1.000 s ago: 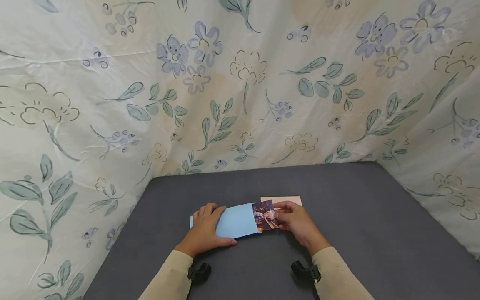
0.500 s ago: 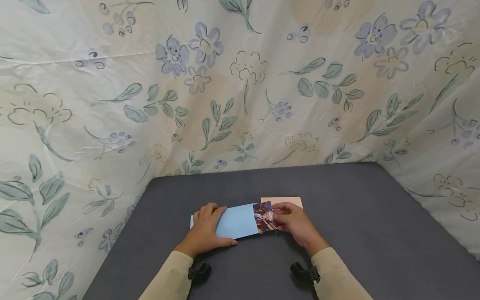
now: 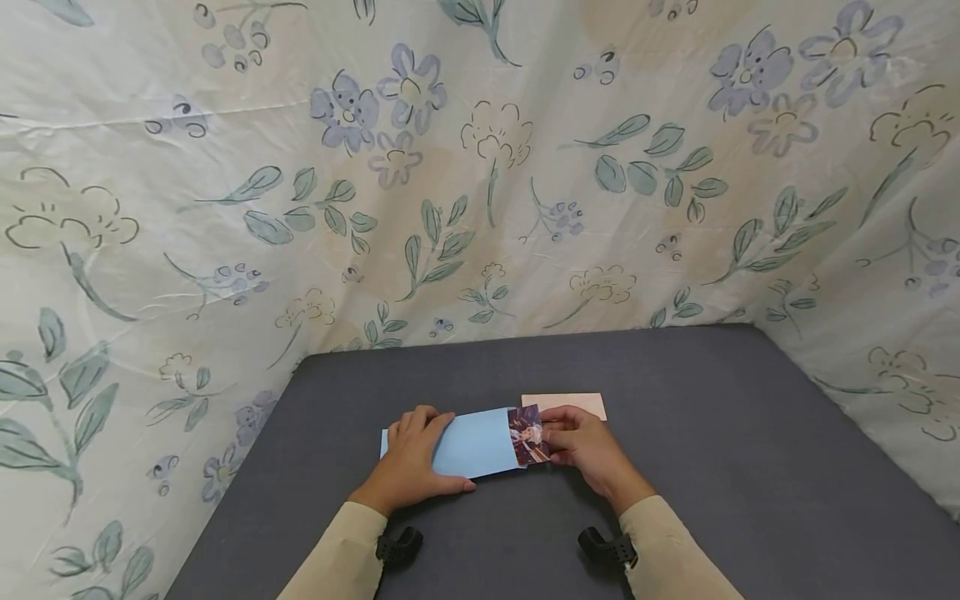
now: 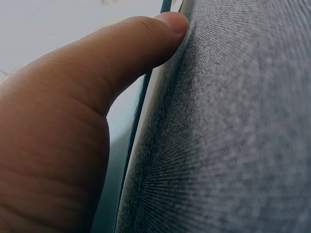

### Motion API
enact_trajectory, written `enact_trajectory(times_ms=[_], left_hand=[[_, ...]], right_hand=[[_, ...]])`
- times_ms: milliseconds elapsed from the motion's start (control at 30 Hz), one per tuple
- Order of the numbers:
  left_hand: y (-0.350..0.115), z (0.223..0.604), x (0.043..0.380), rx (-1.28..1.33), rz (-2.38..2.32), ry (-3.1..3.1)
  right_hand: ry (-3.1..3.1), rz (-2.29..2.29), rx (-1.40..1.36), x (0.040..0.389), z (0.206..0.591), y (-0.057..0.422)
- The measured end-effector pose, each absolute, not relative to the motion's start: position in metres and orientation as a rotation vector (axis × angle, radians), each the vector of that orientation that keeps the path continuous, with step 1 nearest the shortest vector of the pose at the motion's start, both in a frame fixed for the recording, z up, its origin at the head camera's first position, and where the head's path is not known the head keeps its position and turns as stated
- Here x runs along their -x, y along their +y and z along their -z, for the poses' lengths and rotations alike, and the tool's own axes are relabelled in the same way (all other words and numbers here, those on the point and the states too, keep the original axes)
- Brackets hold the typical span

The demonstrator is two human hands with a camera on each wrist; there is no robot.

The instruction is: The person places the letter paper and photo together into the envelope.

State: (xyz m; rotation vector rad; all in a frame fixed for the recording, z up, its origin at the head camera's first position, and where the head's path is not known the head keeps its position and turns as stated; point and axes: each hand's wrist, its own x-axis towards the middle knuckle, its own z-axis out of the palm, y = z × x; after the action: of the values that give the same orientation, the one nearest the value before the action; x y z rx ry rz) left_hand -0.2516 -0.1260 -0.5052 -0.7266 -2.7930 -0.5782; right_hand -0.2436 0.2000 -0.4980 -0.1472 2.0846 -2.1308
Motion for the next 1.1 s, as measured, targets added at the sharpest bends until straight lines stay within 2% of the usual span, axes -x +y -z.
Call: enact_trajectory(times_ms=[1100], left_hand=[[-0.1236, 0.4994, 0.2503, 0.792, 0.572, -2.759]], right_hand=[[2.047, 2.119, 0.181, 0.2409, 0.4967, 0.1904]])
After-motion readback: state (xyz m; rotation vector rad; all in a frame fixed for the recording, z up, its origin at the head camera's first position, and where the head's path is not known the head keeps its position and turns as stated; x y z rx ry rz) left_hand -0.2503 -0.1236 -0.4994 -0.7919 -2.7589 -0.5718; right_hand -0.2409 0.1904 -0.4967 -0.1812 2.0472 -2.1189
